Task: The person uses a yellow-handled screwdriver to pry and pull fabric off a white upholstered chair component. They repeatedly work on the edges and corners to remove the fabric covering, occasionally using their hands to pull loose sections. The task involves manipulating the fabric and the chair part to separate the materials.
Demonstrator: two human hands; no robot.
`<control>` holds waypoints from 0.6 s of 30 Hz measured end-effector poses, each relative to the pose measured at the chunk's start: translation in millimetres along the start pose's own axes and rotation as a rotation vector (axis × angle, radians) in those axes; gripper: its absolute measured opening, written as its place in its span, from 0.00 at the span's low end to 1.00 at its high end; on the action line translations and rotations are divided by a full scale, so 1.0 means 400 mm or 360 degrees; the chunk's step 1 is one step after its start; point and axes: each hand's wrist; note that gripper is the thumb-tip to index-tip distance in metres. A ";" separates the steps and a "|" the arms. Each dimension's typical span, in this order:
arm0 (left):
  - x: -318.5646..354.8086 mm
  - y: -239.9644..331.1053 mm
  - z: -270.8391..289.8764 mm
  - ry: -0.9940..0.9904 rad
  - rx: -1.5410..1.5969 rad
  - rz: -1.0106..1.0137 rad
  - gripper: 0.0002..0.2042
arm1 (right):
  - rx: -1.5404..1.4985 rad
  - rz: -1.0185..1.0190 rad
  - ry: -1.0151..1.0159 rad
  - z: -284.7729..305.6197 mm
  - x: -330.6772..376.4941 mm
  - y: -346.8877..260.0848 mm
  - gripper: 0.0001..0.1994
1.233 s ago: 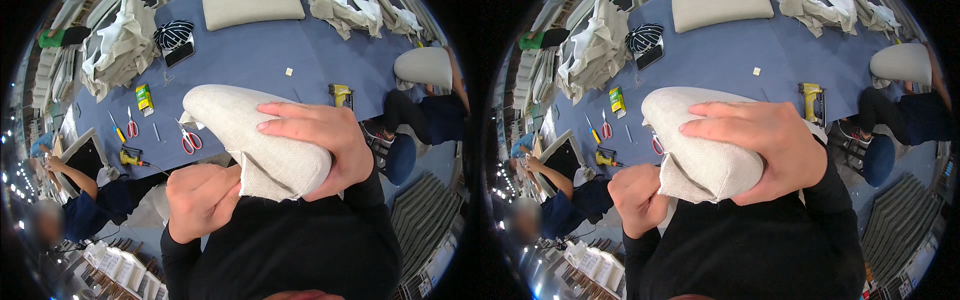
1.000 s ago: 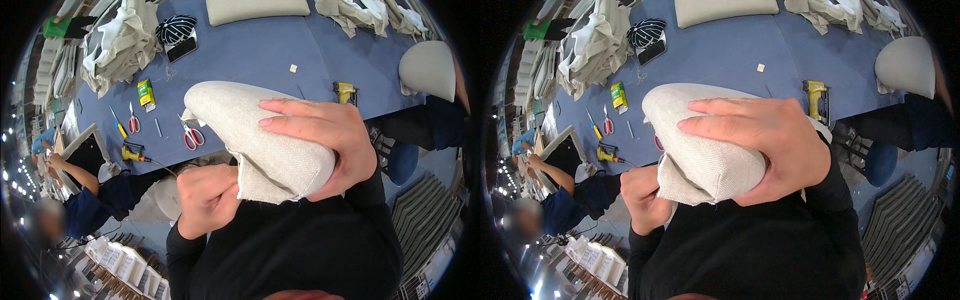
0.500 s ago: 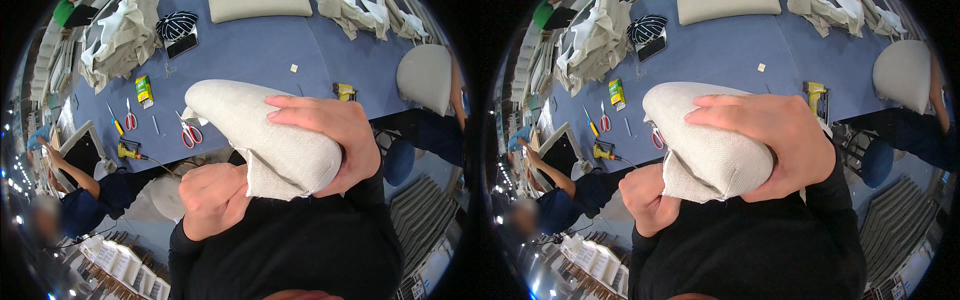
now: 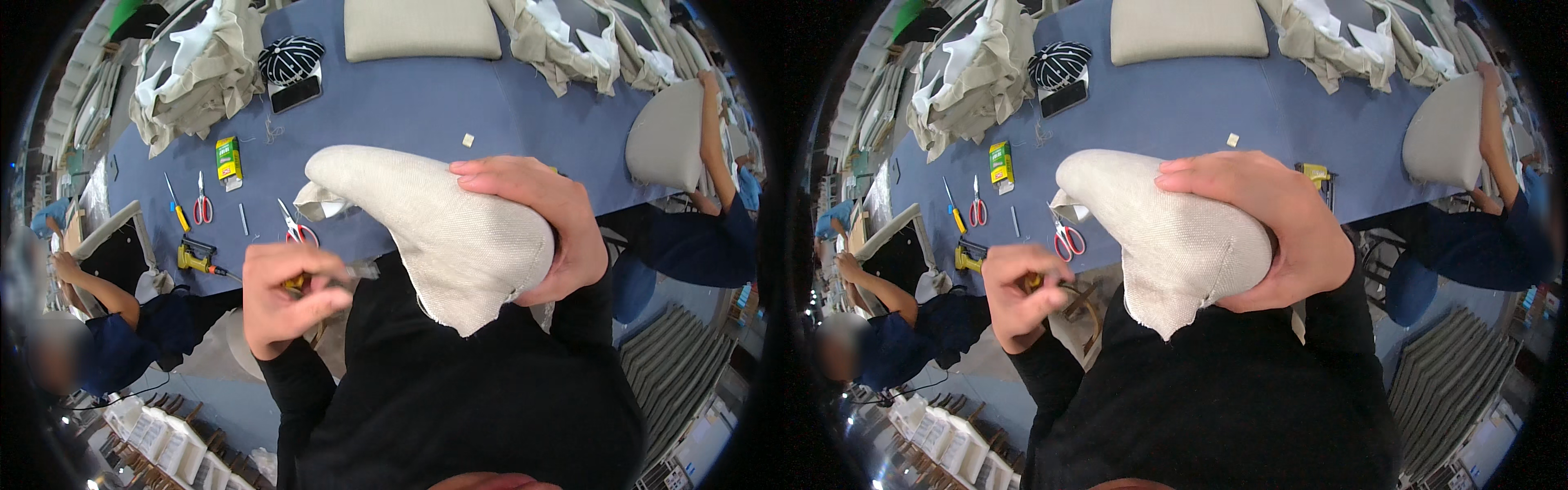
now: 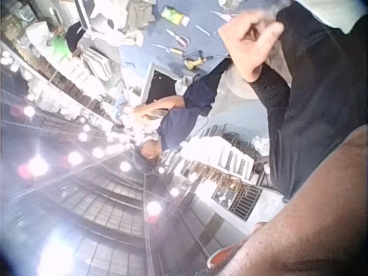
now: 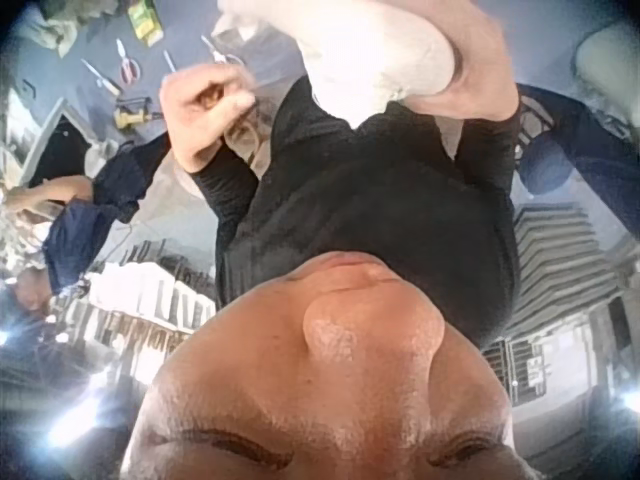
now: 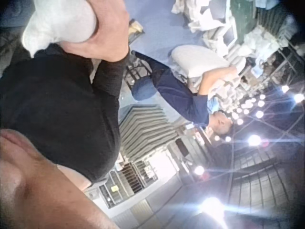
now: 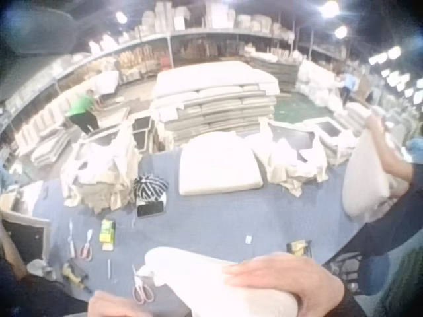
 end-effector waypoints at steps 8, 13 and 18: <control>-0.147 0.013 -0.063 0.0378 -0.0562 -0.0001 0.23 | 0.0511 0.0093 0.0020 0.039 -0.024 -0.018 0.47; -0.192 0.049 -0.041 0.0031 -0.0480 -0.0218 0.25 | 0.0643 0.0155 0.0124 0.017 -0.021 0.028 0.51; -0.300 0.006 -0.142 -0.0179 -0.0041 -0.0665 0.36 | 0.0568 0.0390 0.0186 -0.001 -0.030 0.076 0.54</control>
Point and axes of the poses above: each hand's wrist, its own x-axis away from the middle knuckle, its own z-axis out of the back of the hand, y = z × x, and after that the axes turned 3 degrees about -x, right-handed
